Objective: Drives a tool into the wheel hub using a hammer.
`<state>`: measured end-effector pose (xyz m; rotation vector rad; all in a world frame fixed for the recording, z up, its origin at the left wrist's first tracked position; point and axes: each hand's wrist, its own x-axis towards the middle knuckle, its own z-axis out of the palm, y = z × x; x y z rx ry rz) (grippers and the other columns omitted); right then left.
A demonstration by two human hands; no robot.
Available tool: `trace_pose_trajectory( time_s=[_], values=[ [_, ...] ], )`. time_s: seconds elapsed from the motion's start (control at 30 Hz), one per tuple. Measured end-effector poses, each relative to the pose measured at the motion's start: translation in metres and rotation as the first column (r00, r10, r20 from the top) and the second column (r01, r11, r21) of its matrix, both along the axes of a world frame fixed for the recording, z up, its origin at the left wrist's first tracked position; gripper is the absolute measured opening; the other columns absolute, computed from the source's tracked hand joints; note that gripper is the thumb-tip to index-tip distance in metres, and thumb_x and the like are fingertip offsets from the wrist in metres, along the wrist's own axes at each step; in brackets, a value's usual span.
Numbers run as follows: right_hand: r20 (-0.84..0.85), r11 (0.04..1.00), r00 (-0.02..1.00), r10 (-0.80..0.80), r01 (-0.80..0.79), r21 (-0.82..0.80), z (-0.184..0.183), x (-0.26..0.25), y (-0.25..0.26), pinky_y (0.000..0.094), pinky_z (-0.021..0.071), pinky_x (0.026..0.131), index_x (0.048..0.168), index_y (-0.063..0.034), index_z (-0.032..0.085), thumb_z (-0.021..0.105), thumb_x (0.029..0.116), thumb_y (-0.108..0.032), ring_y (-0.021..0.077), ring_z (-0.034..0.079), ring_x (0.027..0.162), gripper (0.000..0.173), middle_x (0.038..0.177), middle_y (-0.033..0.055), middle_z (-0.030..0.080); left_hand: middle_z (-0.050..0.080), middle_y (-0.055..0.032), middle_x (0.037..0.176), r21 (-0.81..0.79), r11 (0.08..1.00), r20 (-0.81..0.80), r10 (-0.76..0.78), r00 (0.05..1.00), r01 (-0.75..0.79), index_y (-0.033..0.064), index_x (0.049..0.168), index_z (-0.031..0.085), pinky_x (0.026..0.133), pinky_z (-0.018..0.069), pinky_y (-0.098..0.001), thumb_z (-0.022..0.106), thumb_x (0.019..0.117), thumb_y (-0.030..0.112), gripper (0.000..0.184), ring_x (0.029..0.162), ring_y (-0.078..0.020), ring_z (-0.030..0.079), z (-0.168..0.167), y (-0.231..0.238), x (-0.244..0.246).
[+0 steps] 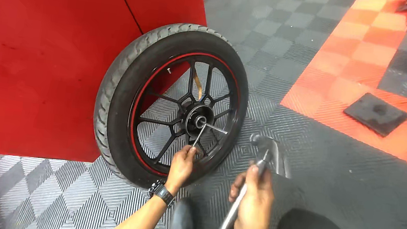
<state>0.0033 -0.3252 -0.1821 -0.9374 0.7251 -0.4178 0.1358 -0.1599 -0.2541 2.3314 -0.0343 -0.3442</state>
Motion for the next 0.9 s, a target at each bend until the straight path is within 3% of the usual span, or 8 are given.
trace_pose_trajectory(
  time_s=[0.1,0.17,0.27,0.43,0.57,0.7,0.77,0.9],
  values=[
    [-0.017,0.999,0.999,0.040,-0.039,0.028,0.001,0.011,0.011,0.0317,0.0529,0.044,0.126,-0.0083,0.059,0.042,0.1114,-0.030,0.0185,0.056,0.050,0.031,0.071,0.0078,0.056,0.062,-0.0025,0.074,-0.010,1.000,-0.014,0.015,1.000,-0.015,0.0108,0.109,0.073,0.068,0.0523,-0.0424,0.046,0.1107,0.032,0.034,0.068,-0.0181,0.059,0.004,-0.001,-0.002],
    [-0.073,0.995,0.993,0.092,-0.088,0.053,-0.002,0.018,0.018,0.0317,0.0519,0.042,0.128,-0.0105,0.058,0.041,0.1118,-0.035,0.0180,0.054,0.048,0.034,0.070,0.0069,0.054,0.057,-0.0034,0.070,-0.028,0.999,-0.021,0.020,1.000,-0.021,0.0092,0.109,0.072,0.062,0.0488,-0.0409,0.046,0.1110,0.032,0.035,0.063,-0.0182,0.054,0.009,-0.003,-0.004],
    [-0.102,0.989,0.986,0.131,-0.123,0.082,-0.014,0.020,0.021,0.0321,0.0508,0.042,0.130,-0.0113,0.056,0.040,0.1118,-0.036,0.0175,0.052,0.046,0.035,0.068,0.0062,0.052,0.056,-0.0039,0.070,-0.025,0.999,-0.044,0.036,0.998,-0.037,0.0095,0.110,0.072,0.062,0.0483,-0.0398,0.046,0.1110,0.034,0.036,0.062,-0.0180,0.054,0.014,-0.007,-0.007],
    [-0.043,0.999,0.999,-0.029,0.031,0.036,-0.012,0.022,0.020,0.0350,0.0528,0.037,0.125,-0.0093,0.053,0.028,0.1128,-0.040,0.0175,0.052,0.040,0.041,0.061,0.0042,0.050,0.057,-0.0033,0.070,-0.026,0.999,-0.029,0.043,0.999,-0.044,0.0103,0.108,0.072,0.061,0.0483,-0.0402,0.046,0.1106,0.035,0.036,0.062,-0.0181,0.054,0.014,-0.006,-0.007],
    [-0.128,0.973,0.972,0.197,-0.178,0.144,-0.009,0.025,0.009,0.0342,0.0509,0.038,0.126,-0.0103,0.056,0.031,0.1116,-0.047,0.0170,0.048,0.040,0.047,0.061,0.0049,0.048,0.059,-0.0022,0.071,-0.006,0.999,-0.053,0.048,0.997,-0.049,0.0107,0.108,0.072,0.066,0.0498,-0.0404,0.047,0.1107,0.033,0.034,0.065,-0.0173,0.056,0.011,-0.004,-0.001],
    [-0.017,0.996,0.998,-0.065,0.066,0.066,-0.008,0.025,0.013,0.0355,0.0523,0.035,0.120,-0.0074,0.054,0.026,0.1127,-0.042,0.0167,0.050,0.038,0.045,0.059,0.0032,0.049,0.057,-0.0013,0.069,-0.003,0.998,-0.036,0.063,0.997,-0.063,0.0112,0.106,0.073,0.064,0.0489,-0.0394,0.048,0.1103,0.033,0.033,0.063,-0.0166,0.055,0.012,-0.005,-0.001],
    [-0.005,0.994,0.995,-0.102,0.102,0.043,-0.006,0.028,0.015,0.0363,0.0529,0.035,0.118,-0.0082,0.051,0.023,0.1126,-0.043,0.0167,0.051,0.037,0.045,0.058,0.0027,0.050,0.057,-0.0015,0.070,-0.006,0.998,-0.036,0.068,0.997,-0.068,0.0116,0.106,0.073,0.065,0.0489,-0.0397,0.047,0.1104,0.033,0.034,0.064,-0.0170,0.055,0.010,-0.004,-0.002],
    [-0.089,0.966,0.967,0.238,-0.226,0.126,-0.009,0.031,0.019,0.0340,0.0505,0.037,0.121,-0.0079,0.056,0.030,0.1116,-0.047,0.0176,0.048,0.040,0.048,0.060,0.0054,0.049,0.061,-0.0066,0.076,-0.003,0.998,-0.057,0.055,0.997,-0.055,0.0088,0.110,0.072,0.067,0.0501,-0.0443,0.047,0.1105,0.035,0.036,0.067,-0.0206,0.057,0.016,0.004,0.000]
  ],
)
